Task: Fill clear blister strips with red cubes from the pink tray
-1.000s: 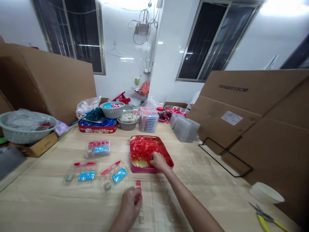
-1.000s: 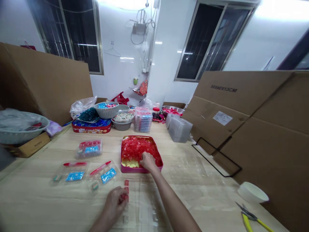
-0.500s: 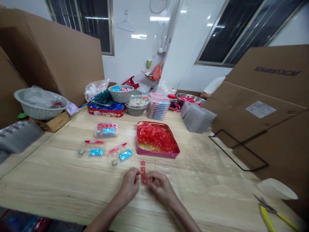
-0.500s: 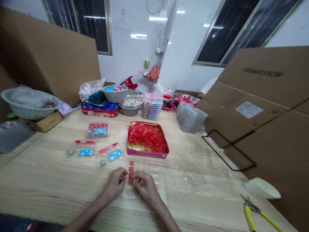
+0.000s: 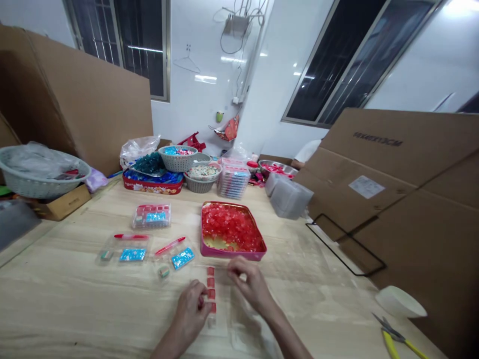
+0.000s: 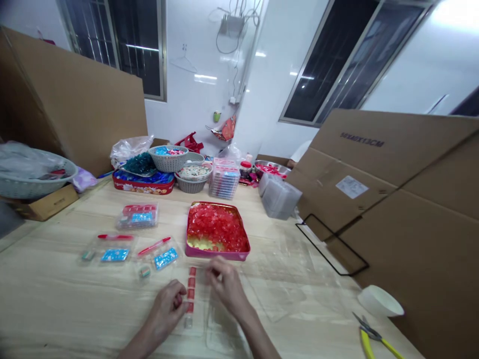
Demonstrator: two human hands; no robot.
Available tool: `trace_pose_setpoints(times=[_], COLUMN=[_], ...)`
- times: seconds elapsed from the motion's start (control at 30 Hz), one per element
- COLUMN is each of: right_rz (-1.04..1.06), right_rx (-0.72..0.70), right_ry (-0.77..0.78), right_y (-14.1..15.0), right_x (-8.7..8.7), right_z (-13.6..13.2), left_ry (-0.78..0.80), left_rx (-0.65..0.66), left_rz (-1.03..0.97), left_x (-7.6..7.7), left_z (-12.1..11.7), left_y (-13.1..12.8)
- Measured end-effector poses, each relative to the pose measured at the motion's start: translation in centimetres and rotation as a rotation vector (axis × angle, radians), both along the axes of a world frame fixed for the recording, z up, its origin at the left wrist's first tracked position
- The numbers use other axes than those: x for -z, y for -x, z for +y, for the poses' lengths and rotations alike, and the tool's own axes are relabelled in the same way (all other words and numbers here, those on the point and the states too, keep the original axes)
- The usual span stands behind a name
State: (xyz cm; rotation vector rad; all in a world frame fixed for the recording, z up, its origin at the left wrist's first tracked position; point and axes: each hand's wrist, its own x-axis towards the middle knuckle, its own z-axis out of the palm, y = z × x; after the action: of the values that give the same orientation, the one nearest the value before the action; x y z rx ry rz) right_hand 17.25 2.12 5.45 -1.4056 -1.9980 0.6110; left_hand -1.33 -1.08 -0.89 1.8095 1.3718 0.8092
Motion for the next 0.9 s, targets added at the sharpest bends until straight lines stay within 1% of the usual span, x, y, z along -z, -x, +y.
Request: trace_pose_setpoints(times=[0.07,0.1,0.13,0.2,0.27,0.33,0.4,0.53,0.63,0.73,0.83,0.9], right_rz=[-0.181,-0.236,-0.278,-0.32,-0.344,-0.343,-0.328,-0.288,-0.273,-0.271,-0.255,-0.227], right_rx=[0.134,0.161,0.174,0.153,0.11,0.067,0.057,0.117,0.124,0.102,0.058,0.029], right_ry=[0.034,0.061,0.088,0.147,0.202,0.229,0.214,0.143,0.142,0.172,0.213,0.224], right_y=[-1.3,-1.8,-2.2,-2.6,-2.7,-2.7,-2.9,-4.0,-4.8,-4.7,-4.0,-3.4], right_x=[-0.6,-0.6,-0.5,0.1,0.7,1.3,1.5,1.5,1.6,1.9,2.2,2.2], right_z=[3.5,5.3,7.0,9.7,11.3,11.8,11.5,10.2,9.9,10.5,11.5,12.0], left_ry=[0.001,0.004,0.004,-0.003,-0.016,-0.035,-0.051,-0.058,-0.059,-0.061,-0.077,-0.084], left_rx=[-0.01,-0.016,-0.021,-0.027,-0.027,-0.027,-0.03,-0.026,-0.028,-0.037,-0.038,-0.041], left_rz=[0.006,0.006,0.005,0.003,0.003,-0.001,-0.012,-0.027,-0.022,-0.014,-0.014,-0.013], left_x=[0.3,0.4,0.5,0.6,0.7,0.7,0.6,0.4,0.5,0.7,0.7,0.7], left_z=[0.0,0.0,0.0,-0.1,-0.1,-0.1,-0.1,-0.2,-0.2,-0.2,-0.2,-0.2], left_y=[-0.1,-0.1,-0.1,-0.2,-0.2,-0.2,-0.2,-0.2,-0.2,-0.3,-0.3,-0.3])
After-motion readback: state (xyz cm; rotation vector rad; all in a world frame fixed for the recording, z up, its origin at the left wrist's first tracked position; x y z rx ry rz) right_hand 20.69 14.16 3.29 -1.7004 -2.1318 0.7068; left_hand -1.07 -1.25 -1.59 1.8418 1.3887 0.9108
